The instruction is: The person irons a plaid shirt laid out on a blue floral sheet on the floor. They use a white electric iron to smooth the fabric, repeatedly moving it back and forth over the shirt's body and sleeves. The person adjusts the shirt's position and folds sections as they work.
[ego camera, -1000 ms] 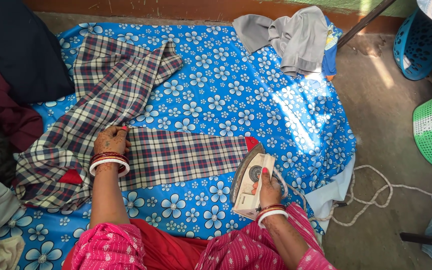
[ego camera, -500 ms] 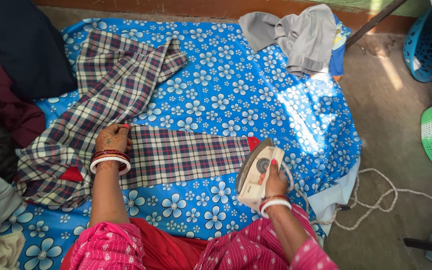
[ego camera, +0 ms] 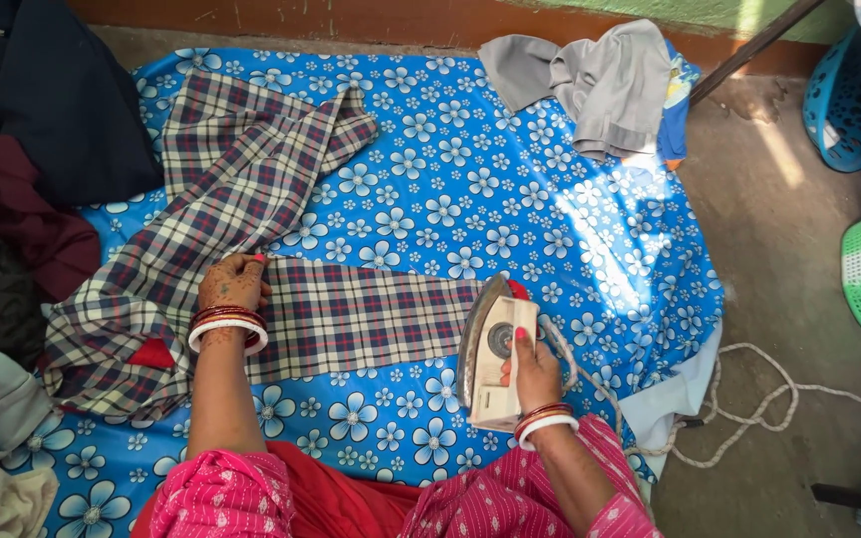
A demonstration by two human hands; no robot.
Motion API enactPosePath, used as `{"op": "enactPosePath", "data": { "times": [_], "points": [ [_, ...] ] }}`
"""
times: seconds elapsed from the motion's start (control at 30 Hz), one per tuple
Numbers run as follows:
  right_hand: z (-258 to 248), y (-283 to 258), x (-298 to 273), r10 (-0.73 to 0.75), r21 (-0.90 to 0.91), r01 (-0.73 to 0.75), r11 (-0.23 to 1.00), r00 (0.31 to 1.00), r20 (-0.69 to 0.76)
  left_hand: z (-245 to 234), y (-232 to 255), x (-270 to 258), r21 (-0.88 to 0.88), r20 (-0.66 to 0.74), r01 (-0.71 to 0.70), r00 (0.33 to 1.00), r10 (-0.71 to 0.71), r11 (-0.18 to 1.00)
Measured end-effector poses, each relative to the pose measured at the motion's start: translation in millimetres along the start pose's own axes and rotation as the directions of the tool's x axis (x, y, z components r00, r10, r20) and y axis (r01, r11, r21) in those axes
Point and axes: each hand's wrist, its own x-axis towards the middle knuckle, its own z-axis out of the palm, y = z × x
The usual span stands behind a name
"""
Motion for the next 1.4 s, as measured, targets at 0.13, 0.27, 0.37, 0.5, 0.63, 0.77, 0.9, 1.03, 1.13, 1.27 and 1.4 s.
{"op": "enactPosePath", "data": {
  "times": [0.13, 0.27, 0.37, 0.5, 0.63, 0.77, 0.9, 1.03, 1.13, 1.27, 1.4],
  "points": [
    [10, -11, 7, -0.035, -0.052, 0.033, 0.998, 0.999, -0.032, 1, -4, 1, -0.029, -0.005, -0.005, 1.000, 0.005, 1.000],
    [12, -31, 22, -0.056, -0.062, 0.057, 0.996, 0.998, 0.014, -1, 2, -2, -0.007, -0.005, 0.006, 1.000, -0.007, 1.000],
    [5, -25, 14, -0.037, -0.070, 0.043, 0.997, 0.996, 0.077, -1, 1, -1, -0.004, -0.005, 0.015, 1.000, -0.015, 1.000],
    [7, -10, -5, -0.024, -0.122, 0.035, 0.992, 0.996, 0.086, 2, -6, 4, -0.054, -0.001, -0.006, 1.000, 0.006, 0.999],
    [15, -35, 10, -0.031, -0.054, 0.037, 0.998, 0.994, 0.108, 0, 0, 1, -0.035, -0.005, 0.004, 1.000, -0.005, 0.999],
    [25, -53, -3, -0.038, -0.090, 0.056, 0.994, 0.981, 0.191, -4, 4, -4, -0.043, 0.009, 0.034, 0.999, -0.034, 0.998],
    [43, -52, -25, -0.050, -0.149, 0.084, 0.985, 0.974, 0.220, -2, 4, -2, -0.054, 0.024, 0.046, 0.999, -0.045, 0.997],
    [50, -67, -9, -0.071, -0.162, 0.101, 0.982, 0.981, 0.182, -1, 2, 1, -0.057, 0.022, 0.025, 0.999, -0.023, 0.998],
    [48, -76, 3, -0.077, -0.162, 0.104, 0.981, 0.984, 0.161, -2, 2, 2, -0.027, 0.021, 0.006, 1.000, -0.005, 1.000],
    [36, -54, -26, -0.016, -0.177, 0.048, 0.983, 0.983, 0.182, -2, -1, 1, -0.064, 0.023, 0.025, 0.999, -0.024, 0.998],
    [32, -46, -41, 0.022, -0.216, 0.015, 0.976, 0.986, 0.168, -2, 0, 1, -0.059, 0.021, 0.034, 0.999, -0.033, 0.998]
  ]
}}
